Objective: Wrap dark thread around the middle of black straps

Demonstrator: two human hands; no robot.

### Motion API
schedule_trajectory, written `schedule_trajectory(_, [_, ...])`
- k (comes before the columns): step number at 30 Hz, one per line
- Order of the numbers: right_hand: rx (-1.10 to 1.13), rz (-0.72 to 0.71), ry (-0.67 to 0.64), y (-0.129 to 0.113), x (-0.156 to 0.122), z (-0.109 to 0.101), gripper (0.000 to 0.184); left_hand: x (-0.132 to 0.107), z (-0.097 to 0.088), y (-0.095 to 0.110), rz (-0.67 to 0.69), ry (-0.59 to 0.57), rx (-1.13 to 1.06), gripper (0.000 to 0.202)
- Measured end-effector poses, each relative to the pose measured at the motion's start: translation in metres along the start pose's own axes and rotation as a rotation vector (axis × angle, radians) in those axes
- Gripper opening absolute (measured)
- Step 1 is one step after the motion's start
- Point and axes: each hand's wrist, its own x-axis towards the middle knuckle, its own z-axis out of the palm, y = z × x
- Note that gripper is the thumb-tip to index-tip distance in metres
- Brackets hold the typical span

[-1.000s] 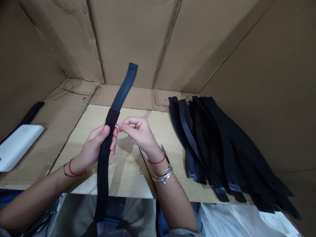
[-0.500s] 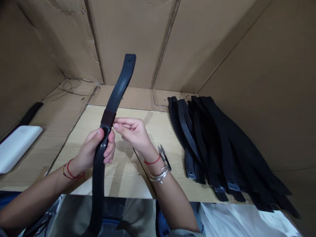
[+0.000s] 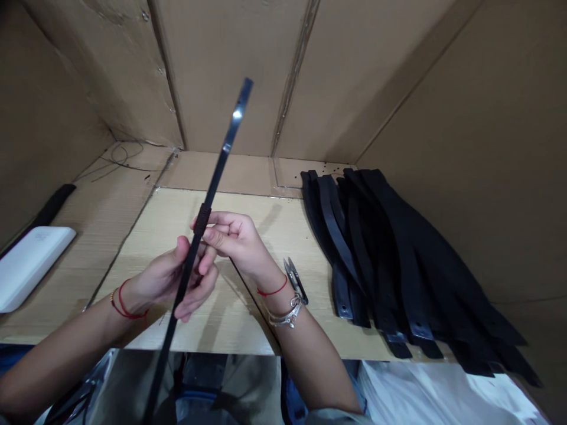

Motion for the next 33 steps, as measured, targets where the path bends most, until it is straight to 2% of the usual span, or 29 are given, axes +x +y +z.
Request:
schedule_trajectory(4, [-0.023, 0.000, 0.035, 0.000, 0.002, -0.002, 0.030, 0.001, 0.007, 0.003, -0.010, 0.115, 0.243, 0.057])
schedule_trajectory(6, [-0.044, 0.013, 0.037, -0.001, 0.002, -0.005, 0.032, 0.000, 0.009, 0.005, -0.019, 0.216, 0.428, 0.063])
schedule_trajectory(9, [-0.105, 0.012, 0.045, -0.003, 0.002, -0.007, 0.032, -0.002, 0.008, 0.008, 0.041, 0.352, 0.726, 0.070])
schedule_trajectory(12, [-0.186, -0.025, 0.105, -0.004, 0.003, -0.007, 0.026, -0.002, 0.007, 0.009, 0.090, 0.406, 0.864, 0.064])
schedule_trajectory(16, [-0.224, -0.055, 0.149, -0.004, 0.003, -0.002, 0.026, 0.001, 0.010, 0.004, 0.097, 0.490, 0.806, 0.045])
schedule_trajectory(20, [-0.212, -0.022, 0.068, -0.002, 0.003, 0.002, 0.025, 0.005, 0.015, -0.001, 0.182, 0.568, 0.579, 0.033])
schedule_trajectory(23, [-0.222, -0.076, 0.062, -0.002, 0.004, 0.004, 0.024, 0.005, 0.018, -0.002, 0.204, 0.614, 0.427, 0.027])
schedule_trajectory(26, [-0.253, -0.133, 0.092, -0.007, 0.004, 0.004, 0.023, 0.004, 0.017, 0.001, 0.197, 0.605, 0.347, 0.026])
schedule_trajectory(33, [-0.321, -0.161, 0.096, -0.013, 0.003, -0.004, 0.021, 0.001, 0.018, 0.007, 0.158, 0.547, 0.273, 0.029])
